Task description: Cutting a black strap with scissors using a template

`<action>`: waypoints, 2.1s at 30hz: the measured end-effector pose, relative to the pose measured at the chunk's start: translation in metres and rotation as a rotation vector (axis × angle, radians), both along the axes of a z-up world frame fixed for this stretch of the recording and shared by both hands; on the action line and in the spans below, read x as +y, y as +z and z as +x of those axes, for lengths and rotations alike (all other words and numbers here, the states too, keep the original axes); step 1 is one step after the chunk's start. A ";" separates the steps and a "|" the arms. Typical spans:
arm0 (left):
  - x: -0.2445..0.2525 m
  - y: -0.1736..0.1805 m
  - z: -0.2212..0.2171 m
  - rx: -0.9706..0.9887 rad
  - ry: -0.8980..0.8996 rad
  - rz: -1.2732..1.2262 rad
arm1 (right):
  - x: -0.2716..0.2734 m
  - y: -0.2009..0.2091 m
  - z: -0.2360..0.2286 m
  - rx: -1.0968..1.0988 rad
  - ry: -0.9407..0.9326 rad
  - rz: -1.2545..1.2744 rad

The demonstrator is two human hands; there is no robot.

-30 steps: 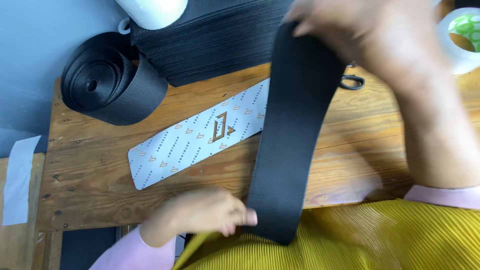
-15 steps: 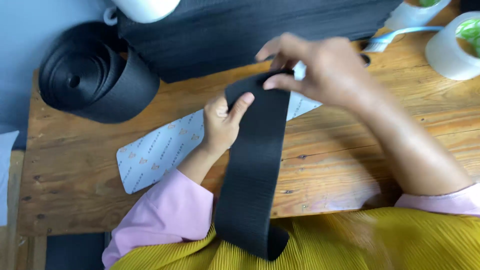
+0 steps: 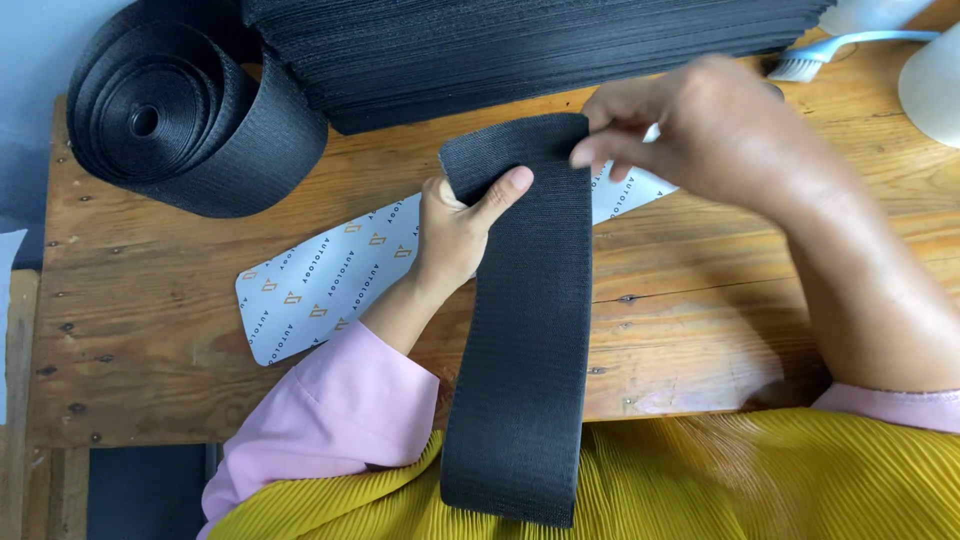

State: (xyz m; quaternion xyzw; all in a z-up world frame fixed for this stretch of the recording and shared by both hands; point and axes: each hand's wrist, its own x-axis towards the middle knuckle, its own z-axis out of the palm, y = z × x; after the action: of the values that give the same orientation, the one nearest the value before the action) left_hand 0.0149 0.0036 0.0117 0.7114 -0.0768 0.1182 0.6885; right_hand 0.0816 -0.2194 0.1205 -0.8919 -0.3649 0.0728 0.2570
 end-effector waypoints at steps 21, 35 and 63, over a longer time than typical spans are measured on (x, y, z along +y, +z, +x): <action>0.004 -0.001 0.000 -0.056 0.155 -0.017 | -0.135 -0.120 0.095 -0.082 -0.452 -0.632; 0.000 0.003 -0.003 -0.069 0.106 0.026 | -0.170 -0.138 0.064 -0.213 -0.415 -0.665; 0.007 0.000 -0.003 0.011 0.111 -0.079 | -0.046 -0.084 -0.013 0.293 -0.106 0.320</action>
State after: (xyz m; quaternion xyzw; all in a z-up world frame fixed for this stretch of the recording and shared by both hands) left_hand 0.0117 0.0104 0.0117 0.6875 -0.0285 0.1552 0.7088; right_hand 0.0690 -0.2657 0.0365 -0.8376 -0.2830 0.1289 0.4491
